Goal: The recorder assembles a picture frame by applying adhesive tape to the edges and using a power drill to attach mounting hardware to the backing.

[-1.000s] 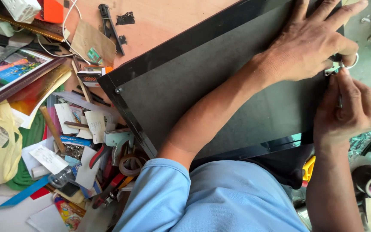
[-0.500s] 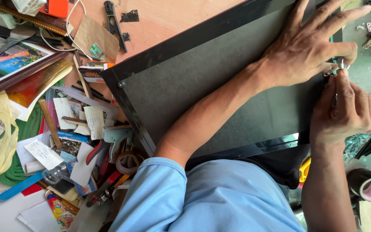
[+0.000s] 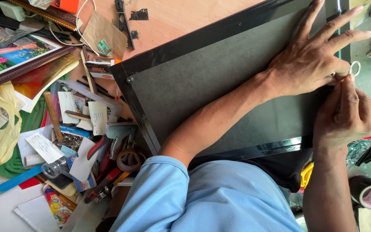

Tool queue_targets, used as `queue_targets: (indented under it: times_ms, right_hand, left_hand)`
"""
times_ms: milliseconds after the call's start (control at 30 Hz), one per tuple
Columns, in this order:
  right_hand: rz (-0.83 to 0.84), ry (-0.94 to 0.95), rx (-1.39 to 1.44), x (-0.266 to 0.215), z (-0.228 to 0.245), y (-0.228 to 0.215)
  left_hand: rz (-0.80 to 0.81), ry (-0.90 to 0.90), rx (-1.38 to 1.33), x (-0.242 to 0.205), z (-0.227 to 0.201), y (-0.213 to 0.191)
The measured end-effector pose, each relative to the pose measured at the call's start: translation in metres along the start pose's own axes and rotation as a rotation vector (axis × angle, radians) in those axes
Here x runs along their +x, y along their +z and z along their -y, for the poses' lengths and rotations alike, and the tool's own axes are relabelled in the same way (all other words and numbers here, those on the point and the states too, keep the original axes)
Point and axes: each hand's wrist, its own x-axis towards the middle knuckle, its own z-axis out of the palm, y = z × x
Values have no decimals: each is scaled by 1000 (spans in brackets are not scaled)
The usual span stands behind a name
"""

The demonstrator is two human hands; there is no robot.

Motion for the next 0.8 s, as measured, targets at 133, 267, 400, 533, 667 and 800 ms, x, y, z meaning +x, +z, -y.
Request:
queue_targets:
  times_ms: [133, 267, 400, 533, 667, 800]
  right_hand:
    - [18, -6, 21, 1, 0, -2]
    - [57, 113, 303, -27, -24, -14]
    - [135, 448, 273, -125, -121, 2]
    - [670, 341, -176, -194, -150, -5]
    - [967, 478, -272, -186, -83, -19]
    - [855, 593, -69, -185, -62, -27]
  left_hand:
    - [-85, 54, 25, 0, 1, 5]
    - [-27, 44, 72, 4, -14, -16]
    - [-12, 20, 76, 5, -16, -21]
    - [-9, 16, 93, 6, -20, -24]
    - [-12, 2, 87, 7, -20, -21]
    - [-17, 2, 66, 5, -18, -21]
